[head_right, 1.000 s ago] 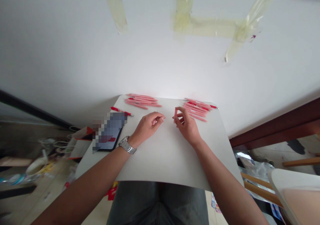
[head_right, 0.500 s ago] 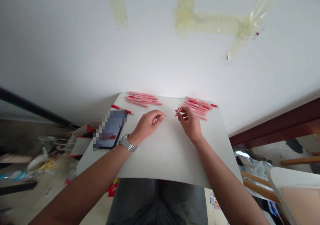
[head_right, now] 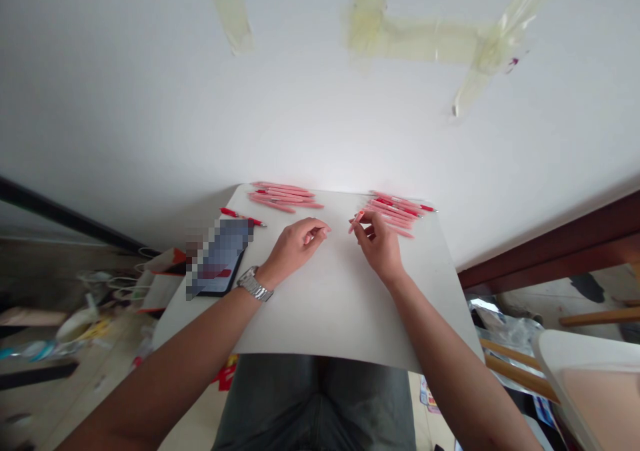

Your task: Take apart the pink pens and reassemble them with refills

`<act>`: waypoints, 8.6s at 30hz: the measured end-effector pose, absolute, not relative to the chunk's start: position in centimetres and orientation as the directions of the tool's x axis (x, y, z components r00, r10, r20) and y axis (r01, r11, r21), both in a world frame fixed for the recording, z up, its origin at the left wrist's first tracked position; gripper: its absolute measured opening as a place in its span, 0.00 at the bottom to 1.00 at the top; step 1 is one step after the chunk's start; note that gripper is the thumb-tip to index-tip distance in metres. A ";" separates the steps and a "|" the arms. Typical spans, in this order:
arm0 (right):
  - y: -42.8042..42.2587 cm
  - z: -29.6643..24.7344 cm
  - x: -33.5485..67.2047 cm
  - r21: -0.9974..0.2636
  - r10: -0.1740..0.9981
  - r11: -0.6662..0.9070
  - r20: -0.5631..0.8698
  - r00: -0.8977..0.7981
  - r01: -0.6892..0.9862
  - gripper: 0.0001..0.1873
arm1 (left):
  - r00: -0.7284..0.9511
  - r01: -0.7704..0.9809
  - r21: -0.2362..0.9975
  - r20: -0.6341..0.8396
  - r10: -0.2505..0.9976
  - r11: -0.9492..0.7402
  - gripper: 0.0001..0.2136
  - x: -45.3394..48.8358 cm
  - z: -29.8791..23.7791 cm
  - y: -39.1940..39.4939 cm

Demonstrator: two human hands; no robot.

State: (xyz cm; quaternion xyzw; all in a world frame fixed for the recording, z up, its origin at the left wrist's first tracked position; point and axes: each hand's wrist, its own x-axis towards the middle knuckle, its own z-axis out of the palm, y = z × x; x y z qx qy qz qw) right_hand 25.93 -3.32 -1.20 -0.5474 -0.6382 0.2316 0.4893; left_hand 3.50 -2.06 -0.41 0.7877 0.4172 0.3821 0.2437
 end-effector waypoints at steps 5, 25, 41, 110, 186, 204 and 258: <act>-3.3 -1.3 26.0 -0.854 0.933 0.288 0.352 0.076 0.433 0.17 | 0.360 0.472 0.706 0.393 0.846 -0.528 0.09 3.4 -0.4 -2.0; -3.2 -1.1 25.9 -0.901 0.951 0.285 0.308 0.017 0.328 0.19 | 0.149 0.647 0.602 0.502 0.852 -0.468 0.07 1.7 -0.1 -0.8; -3.4 -1.3 25.9 -0.838 0.936 0.294 0.350 0.039 0.460 0.20 | 0.212 0.769 0.475 0.441 0.872 -0.428 0.05 0.9 -0.8 -0.4; -3.8 -1.4 25.7 -0.834 0.937 0.323 0.348 -0.029 0.447 0.15 | 0.146 0.189 0.916 0.330 0.933 -0.353 0.02 4.7 0.4 -1.7; -4.2 -1.3 25.3 -0.640 0.836 0.542 0.478 -0.270 0.544 0.12 | 0.289 -0.306 0.948 0.180 0.940 -0.088 0.12 5.1 -0.8 -1.8; -4.2 -1.2 25.3 -0.669 0.851 0.506 0.492 -0.185 0.545 0.13 | 0.255 -0.193 0.958 0.259 0.932 -0.213 0.10 4.4 -0.1 -1.7; -3.6 -2.0 25.6 -0.703 0.862 0.475 0.492 -0.121 0.529 0.13 | 0.320 0.748 0.468 0.368 0.873 -0.472 0.08 0.3 -1.5 0.3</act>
